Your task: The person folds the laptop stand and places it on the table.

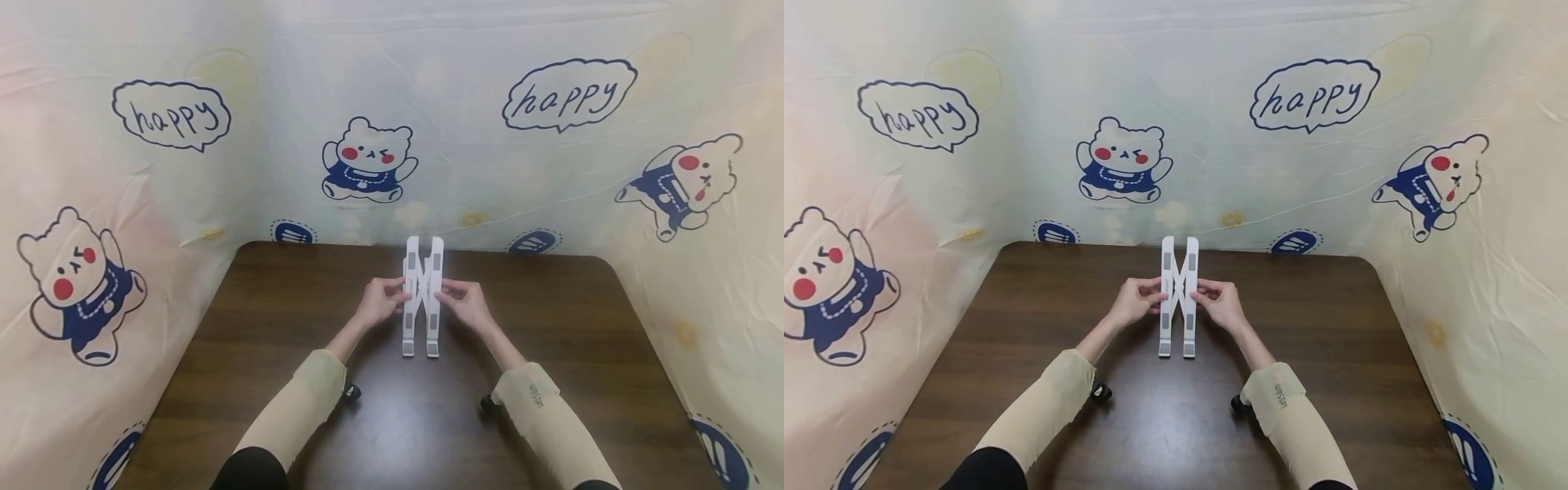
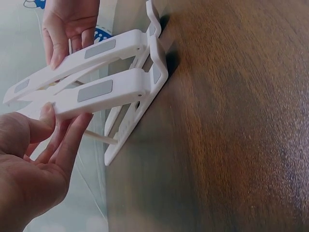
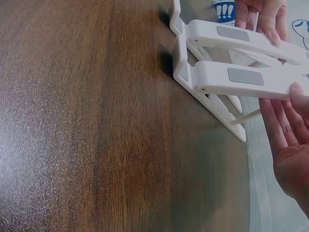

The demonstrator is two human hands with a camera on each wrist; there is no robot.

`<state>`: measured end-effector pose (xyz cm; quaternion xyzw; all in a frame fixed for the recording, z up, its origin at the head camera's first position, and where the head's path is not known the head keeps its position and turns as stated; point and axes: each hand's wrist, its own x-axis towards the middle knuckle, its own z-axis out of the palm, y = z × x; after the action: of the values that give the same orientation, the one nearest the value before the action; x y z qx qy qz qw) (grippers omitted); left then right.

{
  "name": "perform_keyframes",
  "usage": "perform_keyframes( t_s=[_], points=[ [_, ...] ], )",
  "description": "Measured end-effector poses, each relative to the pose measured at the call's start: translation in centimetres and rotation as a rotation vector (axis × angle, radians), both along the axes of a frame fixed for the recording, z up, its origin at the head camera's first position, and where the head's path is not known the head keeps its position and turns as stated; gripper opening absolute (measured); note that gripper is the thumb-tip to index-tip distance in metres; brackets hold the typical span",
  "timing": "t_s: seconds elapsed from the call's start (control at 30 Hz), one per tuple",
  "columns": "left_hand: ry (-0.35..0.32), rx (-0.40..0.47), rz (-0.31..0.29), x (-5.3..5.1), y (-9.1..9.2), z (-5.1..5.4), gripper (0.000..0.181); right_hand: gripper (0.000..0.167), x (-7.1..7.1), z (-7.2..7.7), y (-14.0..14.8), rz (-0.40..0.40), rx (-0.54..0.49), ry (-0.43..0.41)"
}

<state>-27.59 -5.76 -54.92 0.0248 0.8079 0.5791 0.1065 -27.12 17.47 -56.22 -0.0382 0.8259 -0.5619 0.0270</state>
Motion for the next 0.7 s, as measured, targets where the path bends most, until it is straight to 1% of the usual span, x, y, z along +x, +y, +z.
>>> perform_keyframes(
  t_s=[0.3, 0.53, 0.7],
  points=[
    [-0.013, -0.023, 0.001, -0.3, 0.8, -0.2, 0.048, 0.040, 0.1, 0.1, 0.0, 0.003, 0.017, -0.008],
    [-0.002, -0.033, -0.011, -0.1, 1.3, -0.3, 0.048, 0.039, 0.2, 0.2, 0.0, 0.002, 0.024, -0.001],
    [0.007, -0.018, -0.021, 0.0, 1.7, -0.2, 0.048, 0.039, 0.2, 0.1, 0.0, 0.012, 0.021, 0.009]
  ],
)
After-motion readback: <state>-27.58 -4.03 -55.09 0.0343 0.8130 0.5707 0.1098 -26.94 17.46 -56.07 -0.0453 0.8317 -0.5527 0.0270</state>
